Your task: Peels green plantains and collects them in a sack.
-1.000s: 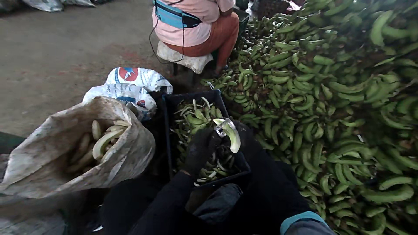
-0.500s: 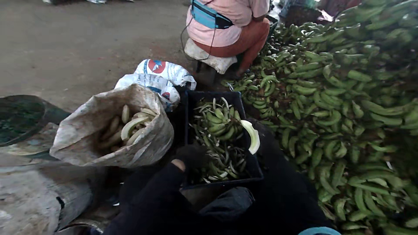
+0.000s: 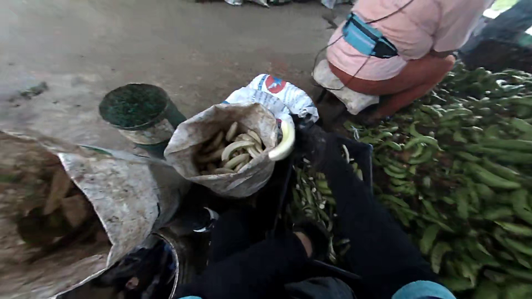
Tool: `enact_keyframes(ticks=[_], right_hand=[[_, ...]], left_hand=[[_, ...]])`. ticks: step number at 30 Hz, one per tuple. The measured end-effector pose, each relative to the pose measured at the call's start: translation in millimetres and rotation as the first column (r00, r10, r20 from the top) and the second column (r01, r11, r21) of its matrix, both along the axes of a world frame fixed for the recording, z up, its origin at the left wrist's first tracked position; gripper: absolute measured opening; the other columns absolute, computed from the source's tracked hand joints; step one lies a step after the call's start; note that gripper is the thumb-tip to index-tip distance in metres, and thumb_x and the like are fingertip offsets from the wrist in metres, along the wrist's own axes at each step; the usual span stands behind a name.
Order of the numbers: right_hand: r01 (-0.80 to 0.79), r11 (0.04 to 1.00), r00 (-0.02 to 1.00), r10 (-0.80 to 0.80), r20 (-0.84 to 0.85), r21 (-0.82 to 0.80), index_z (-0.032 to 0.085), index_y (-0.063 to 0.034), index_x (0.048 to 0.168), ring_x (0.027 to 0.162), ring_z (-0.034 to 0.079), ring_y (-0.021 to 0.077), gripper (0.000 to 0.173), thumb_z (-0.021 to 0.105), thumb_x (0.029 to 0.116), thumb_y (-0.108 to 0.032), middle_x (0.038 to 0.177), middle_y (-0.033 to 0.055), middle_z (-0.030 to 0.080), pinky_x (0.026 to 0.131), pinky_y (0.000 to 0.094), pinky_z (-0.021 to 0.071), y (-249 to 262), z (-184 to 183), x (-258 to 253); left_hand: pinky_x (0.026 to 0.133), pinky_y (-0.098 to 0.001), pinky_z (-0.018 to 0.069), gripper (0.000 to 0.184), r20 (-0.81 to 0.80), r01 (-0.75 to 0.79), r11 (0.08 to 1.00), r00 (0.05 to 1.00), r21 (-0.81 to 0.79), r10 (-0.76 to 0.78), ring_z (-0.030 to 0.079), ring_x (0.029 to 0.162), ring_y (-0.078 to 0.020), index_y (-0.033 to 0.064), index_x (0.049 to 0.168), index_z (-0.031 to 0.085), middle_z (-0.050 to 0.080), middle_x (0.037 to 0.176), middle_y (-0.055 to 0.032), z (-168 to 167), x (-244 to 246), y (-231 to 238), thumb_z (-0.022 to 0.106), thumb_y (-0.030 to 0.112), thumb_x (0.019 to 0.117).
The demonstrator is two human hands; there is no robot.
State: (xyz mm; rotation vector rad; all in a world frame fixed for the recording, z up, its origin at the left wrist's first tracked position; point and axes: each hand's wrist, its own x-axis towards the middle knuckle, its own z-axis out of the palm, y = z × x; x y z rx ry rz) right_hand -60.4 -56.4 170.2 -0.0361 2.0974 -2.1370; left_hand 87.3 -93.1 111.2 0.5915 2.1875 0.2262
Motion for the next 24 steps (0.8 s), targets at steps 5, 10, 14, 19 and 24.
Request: enact_keyframes(ticks=[5,10,14,19,24], right_hand=[[0.132,0.439,0.979,0.081,-0.185,0.889,0.057,-0.0048,0.14,0.122,0.06,0.0403,0.038,0.053,0.106,-0.022,0.134,0.0236,0.061,0.103,0.0597,0.0451,68,-18,-34],[-0.221,0.206,0.945,-0.196,0.261,0.953,0.049,-0.0035,0.147,0.131,0.054,0.0435,0.07,0.053,0.1004,-0.055,0.141,0.0267,0.056,0.108,0.0609,0.0406,132,-87,-46],[-0.287,0.199,0.919,-0.22,0.328,0.937,0.045,-0.0034,0.15,0.132,0.053,0.0429,0.076,0.053,0.0985,-0.059,0.142,0.0258,0.055,0.108,0.0623,0.0405,138,-108,-51],[-0.197,0.308,0.937,-0.219,0.271,0.931,0.035,-0.0116,0.157,0.13,0.055,0.0426,0.072,0.052,0.1005,-0.052,0.144,0.0231,0.054,0.105,0.062,0.0432,136,-104,-40],[0.019,0.479,0.926,-0.339,0.165,0.878,0.032,-0.0171,0.159,0.123,0.06,0.0398,0.079,0.056,0.0967,-0.058,0.138,0.0198,0.06,0.103,0.0619,0.0459,143,-113,-20]], left_hand=[[0.104,-0.069,0.0401,0.039,0.093,-0.066,0.985,0.994,0.158,0.052,0.054,0.126,-0.0498,-0.0047,0.13,0.061,0.06,0.132,-0.0301,35,-5,-15,0.061,0.021,0.1005],[0.101,-0.064,0.0447,0.032,0.114,-0.001,0.994,0.993,0.114,-0.012,0.059,0.121,-0.0464,-0.0065,0.123,0.064,0.063,0.126,-0.0288,57,-13,-13,0.055,0.017,0.1039],[0.102,-0.064,0.0436,0.036,0.151,0.045,0.993,0.987,0.108,-0.062,0.056,0.126,-0.0465,-0.0027,0.135,0.059,0.06,0.134,-0.0276,65,-21,-10,0.051,0.016,0.1048],[0.095,-0.0679,0.0457,0.038,0.112,0.021,0.995,0.993,0.096,-0.032,0.059,0.119,-0.0486,0.003,0.134,0.061,0.063,0.127,-0.0269,52,-20,2,0.053,0.027,0.1048],[0.095,-0.0682,0.0464,0.05,0.087,0.098,0.994,0.991,0.041,-0.101,0.061,0.119,-0.048,0.0043,0.136,0.06,0.063,0.131,-0.026,49,-21,10,0.051,0.042,0.1036]])
